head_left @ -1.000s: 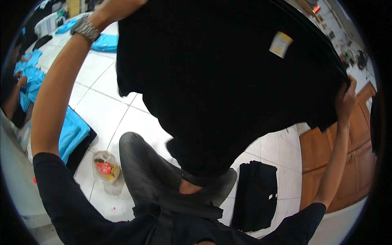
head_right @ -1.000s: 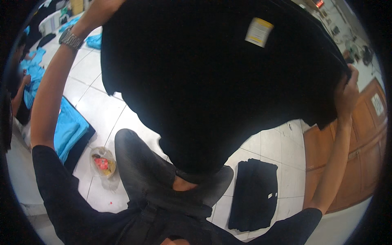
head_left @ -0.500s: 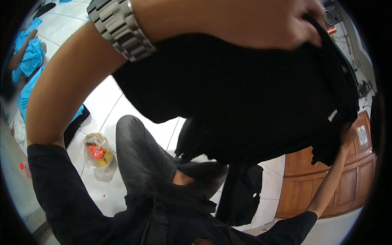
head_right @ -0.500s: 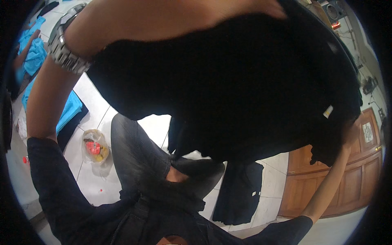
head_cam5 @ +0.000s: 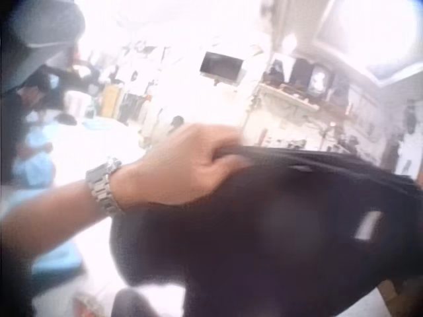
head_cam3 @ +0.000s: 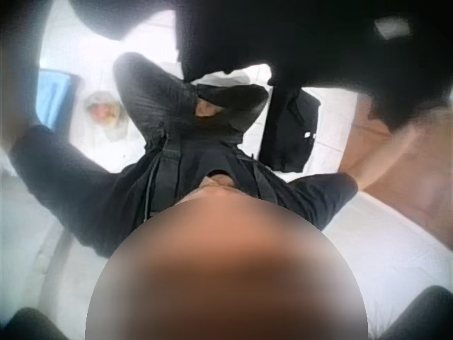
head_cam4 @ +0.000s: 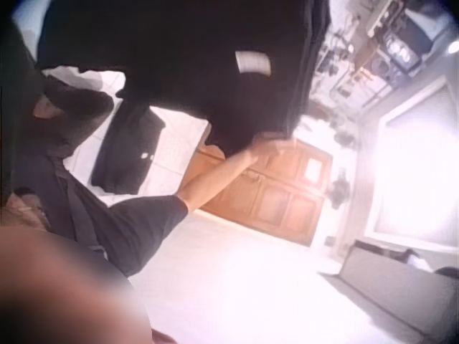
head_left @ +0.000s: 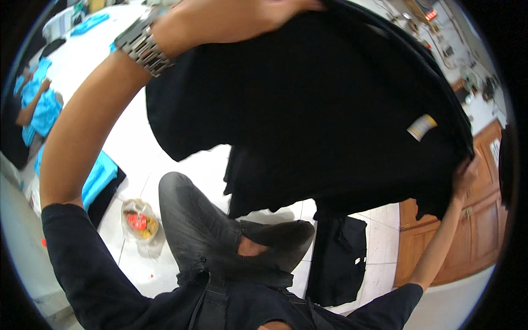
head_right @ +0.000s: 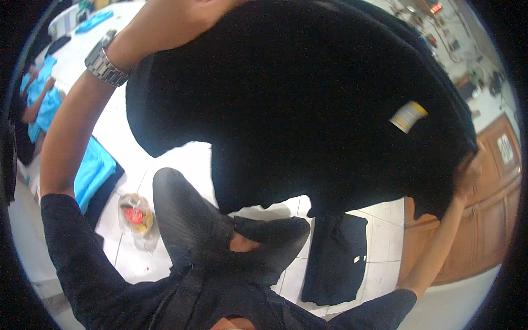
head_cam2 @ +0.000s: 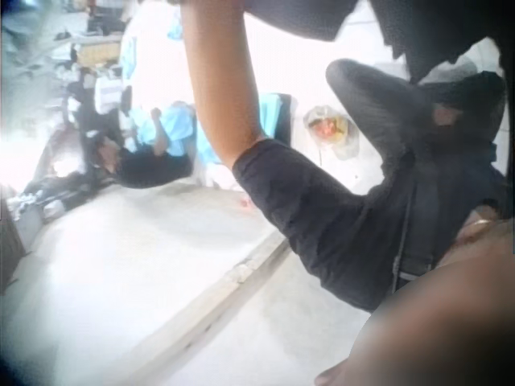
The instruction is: The person folds black t-shirts by hand on a tiled floor, smoothing each garment and stacking them into a pile. Other workers nearby fold light blue shirts in the same room.
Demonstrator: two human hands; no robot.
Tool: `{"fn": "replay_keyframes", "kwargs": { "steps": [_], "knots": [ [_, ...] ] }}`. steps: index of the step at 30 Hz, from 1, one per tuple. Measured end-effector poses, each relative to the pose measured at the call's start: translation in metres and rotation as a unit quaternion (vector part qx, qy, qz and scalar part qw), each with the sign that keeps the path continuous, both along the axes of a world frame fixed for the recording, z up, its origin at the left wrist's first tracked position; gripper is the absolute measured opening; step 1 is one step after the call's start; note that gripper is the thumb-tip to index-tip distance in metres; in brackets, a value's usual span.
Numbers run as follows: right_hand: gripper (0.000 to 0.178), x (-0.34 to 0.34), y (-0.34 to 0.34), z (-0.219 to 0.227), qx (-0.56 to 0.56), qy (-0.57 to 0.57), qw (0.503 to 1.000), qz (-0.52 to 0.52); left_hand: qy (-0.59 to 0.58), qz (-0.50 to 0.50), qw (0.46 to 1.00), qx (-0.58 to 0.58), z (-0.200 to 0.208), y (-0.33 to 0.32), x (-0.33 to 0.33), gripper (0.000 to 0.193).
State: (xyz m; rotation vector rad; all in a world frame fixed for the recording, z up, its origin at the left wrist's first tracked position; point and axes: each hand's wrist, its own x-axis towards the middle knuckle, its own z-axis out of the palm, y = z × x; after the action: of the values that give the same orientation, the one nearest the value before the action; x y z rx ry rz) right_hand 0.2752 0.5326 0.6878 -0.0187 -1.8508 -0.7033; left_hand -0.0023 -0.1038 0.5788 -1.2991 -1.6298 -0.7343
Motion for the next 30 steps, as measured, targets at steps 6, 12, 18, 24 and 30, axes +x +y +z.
{"fn": "replay_keyframes", "kwargs": {
  "steps": [6, 12, 18, 24, 30],
  "knots": [
    [0.026, -0.082, -0.013, -0.090, -0.113, -0.112, 0.985, 0.064, 0.032, 0.182, 0.977, -0.109, -0.039, 0.054, -0.097, 0.021],
    [0.020, -0.121, -0.012, -0.041, -0.117, -0.102, 0.987, 0.031, 0.036, 0.226, 0.964, -0.136, 0.028, 0.088, -0.128, 0.018],
    [0.039, -0.041, -0.080, 0.004, -0.212, 0.183, 0.947, 0.156, 0.123, 0.217, 0.959, 0.132, 0.122, 0.026, -0.093, 0.029],
    [0.048, -0.028, -0.085, -0.119, -0.021, -0.113, 0.992, 0.042, -0.204, 0.098, 0.901, -0.370, -0.191, 0.001, -0.027, 0.021],
    [0.018, -0.034, -0.094, -0.243, -0.457, -0.468, 0.753, 0.068, -0.260, 0.114, 0.887, -0.363, -0.182, 0.008, -0.059, 0.017]
  ]
}}
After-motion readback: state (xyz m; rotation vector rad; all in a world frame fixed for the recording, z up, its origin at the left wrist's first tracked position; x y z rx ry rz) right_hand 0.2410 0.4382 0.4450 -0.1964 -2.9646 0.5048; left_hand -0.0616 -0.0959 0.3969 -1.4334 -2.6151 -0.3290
